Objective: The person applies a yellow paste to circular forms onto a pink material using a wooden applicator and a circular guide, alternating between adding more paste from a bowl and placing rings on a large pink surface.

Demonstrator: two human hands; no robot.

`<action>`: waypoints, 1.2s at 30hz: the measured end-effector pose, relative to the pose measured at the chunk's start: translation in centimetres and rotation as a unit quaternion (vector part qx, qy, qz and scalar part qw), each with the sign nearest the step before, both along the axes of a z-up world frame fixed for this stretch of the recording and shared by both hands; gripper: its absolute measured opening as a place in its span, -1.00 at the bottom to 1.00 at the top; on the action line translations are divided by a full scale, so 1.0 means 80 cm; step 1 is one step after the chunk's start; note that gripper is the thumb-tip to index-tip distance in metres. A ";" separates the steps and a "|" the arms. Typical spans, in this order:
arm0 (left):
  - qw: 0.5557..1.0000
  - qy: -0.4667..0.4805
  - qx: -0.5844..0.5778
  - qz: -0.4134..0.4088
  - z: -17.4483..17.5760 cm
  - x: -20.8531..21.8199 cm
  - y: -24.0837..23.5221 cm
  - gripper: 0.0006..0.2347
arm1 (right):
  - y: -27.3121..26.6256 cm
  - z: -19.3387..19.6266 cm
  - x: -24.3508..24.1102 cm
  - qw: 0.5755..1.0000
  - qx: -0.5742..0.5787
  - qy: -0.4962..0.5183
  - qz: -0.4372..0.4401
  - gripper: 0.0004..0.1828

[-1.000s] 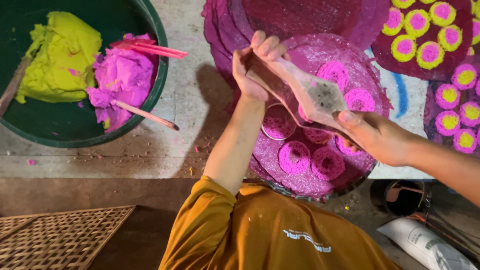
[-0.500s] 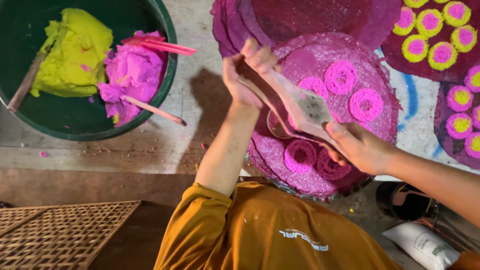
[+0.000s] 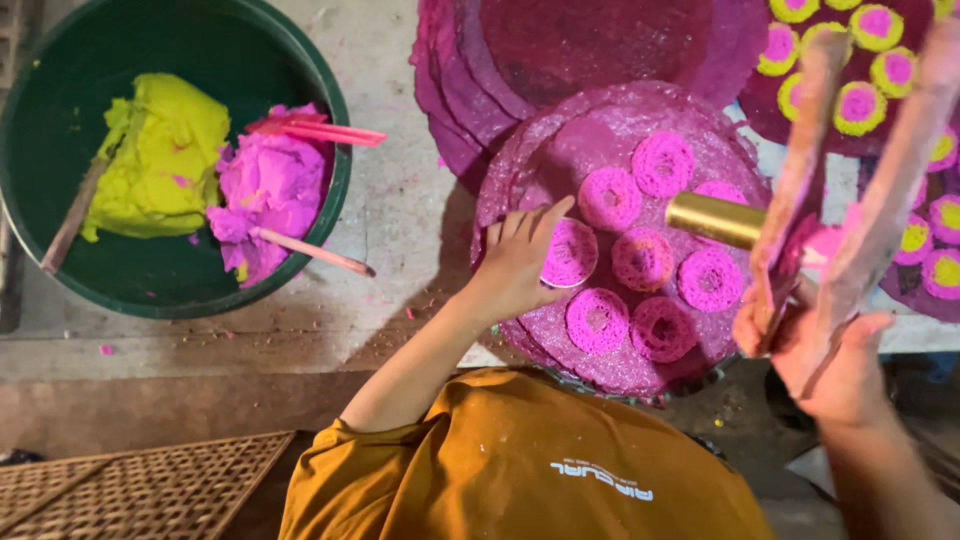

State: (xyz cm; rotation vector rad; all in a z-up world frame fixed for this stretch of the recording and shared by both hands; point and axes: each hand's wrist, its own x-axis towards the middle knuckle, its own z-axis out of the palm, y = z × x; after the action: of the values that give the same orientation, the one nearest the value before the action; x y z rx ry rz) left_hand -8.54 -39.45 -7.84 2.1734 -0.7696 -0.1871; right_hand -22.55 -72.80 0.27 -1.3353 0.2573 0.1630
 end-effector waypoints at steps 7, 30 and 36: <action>0.999 -0.025 0.045 -0.003 0.005 0.003 -0.005 -0.07 | 0.037 -0.040 -0.041 0.990 0.086 -0.047 -0.100 0.12; 0.962 -0.013 0.092 0.257 -0.087 -0.076 0.194 0.01 | 0.233 -0.113 0.458 0.772 -0.632 0.040 0.060 0.02; 0.962 -0.021 0.125 0.241 -0.100 -0.079 0.202 -0.01 | 0.172 -0.119 0.418 0.778 -0.595 -0.180 0.090 -0.34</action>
State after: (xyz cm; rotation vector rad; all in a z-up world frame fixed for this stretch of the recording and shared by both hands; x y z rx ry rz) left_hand -14.88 -23.30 -15.86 2.5405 -0.2253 0.0155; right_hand 10.92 -59.07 -9.29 -2.6276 -0.1574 -0.1449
